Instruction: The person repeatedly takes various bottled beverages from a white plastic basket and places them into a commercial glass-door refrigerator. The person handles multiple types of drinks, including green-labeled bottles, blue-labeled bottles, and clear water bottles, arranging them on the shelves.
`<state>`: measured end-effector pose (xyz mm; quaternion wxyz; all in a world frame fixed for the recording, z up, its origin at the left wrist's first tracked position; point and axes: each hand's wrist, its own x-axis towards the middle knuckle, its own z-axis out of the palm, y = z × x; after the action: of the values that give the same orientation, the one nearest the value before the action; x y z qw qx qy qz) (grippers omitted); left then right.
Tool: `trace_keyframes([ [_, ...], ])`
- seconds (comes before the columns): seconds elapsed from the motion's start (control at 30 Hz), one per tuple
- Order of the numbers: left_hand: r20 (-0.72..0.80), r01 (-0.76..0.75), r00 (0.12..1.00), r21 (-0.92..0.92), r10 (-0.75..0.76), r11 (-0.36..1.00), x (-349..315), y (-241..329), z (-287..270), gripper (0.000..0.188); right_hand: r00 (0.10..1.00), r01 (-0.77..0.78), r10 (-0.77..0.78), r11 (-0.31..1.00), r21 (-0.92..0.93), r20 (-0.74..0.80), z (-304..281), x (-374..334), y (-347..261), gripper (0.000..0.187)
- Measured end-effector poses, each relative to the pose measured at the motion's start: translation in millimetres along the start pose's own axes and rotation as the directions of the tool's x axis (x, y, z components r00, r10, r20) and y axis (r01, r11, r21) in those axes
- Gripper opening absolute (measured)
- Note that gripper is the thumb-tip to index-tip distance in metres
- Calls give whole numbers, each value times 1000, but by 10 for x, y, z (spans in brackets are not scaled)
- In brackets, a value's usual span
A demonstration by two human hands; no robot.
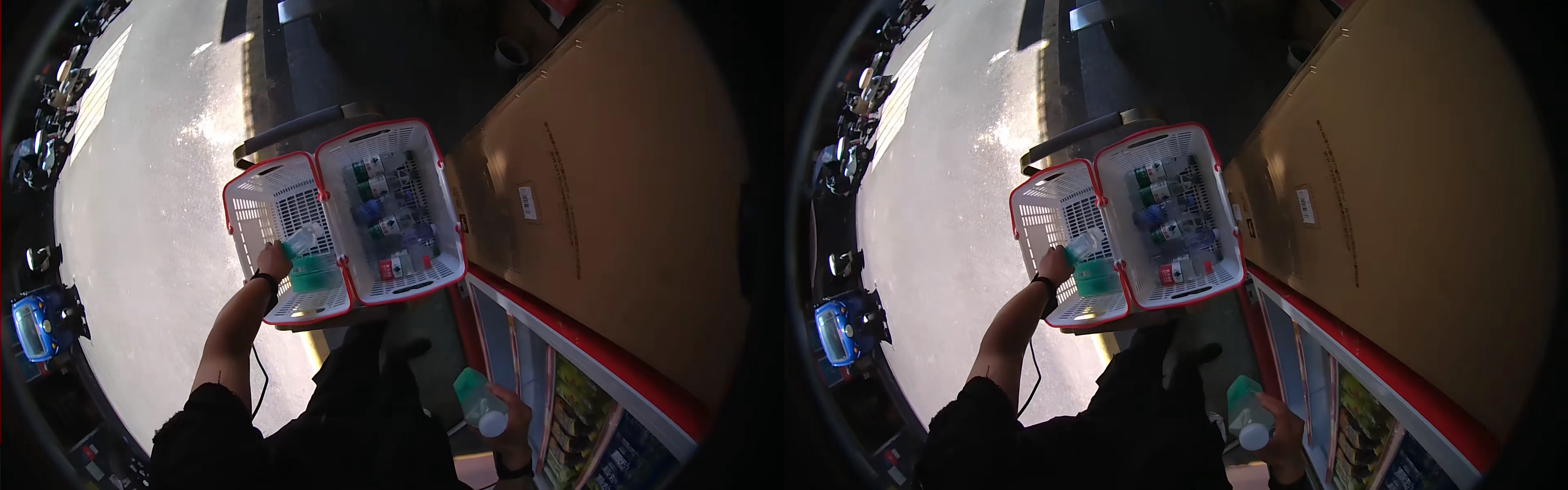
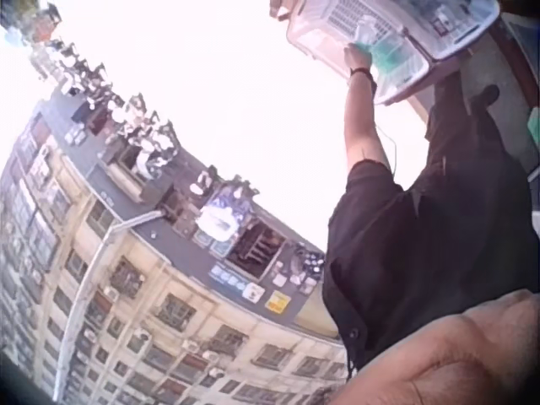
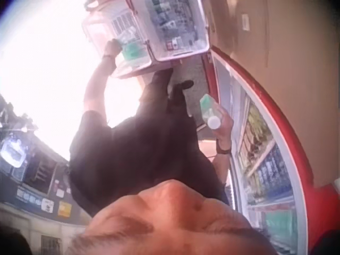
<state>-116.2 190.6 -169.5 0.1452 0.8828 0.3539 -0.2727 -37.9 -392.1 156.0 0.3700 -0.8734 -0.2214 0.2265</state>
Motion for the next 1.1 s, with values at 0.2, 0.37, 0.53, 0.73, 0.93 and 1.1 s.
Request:
trace_keyframes([
  [0.2, 70, 27, 997, 65, -31, 998, 674, 104, 639, 41, 997, -22, 28, 997, -71, 71, 240, 508, 77, 69],
  [0.37, 89, 7, 996, 53, -12, 999, 834, 213, 868, 49, 995, 5, 2, 998, -67, 105, 352, 768, 76, 65],
  [0.53, 117, -65, 989, -166, 85, 984, 770, -1, 1085, 71, 989, 26, -16, 998, -65, 144, 348, 922, 69, 62],
  [0.73, -83, -82, 995, -395, 53, 915, 65, 426, 613, 48, 969, 130, -115, 990, -57, 218, 403, 1099, 137, 59],
  [0.93, -164, -531, 820, -576, 549, 622, -1341, 1044, -322, 35, 905, 301, -282, 954, -11, 317, 599, 1366, 9, 61],
  [1.1, -190, -695, 578, -624, 793, 357, -2164, 1607, -933, 68, 833, 422, -441, 897, 132, 334, 850, 1608, -416, 62],
])
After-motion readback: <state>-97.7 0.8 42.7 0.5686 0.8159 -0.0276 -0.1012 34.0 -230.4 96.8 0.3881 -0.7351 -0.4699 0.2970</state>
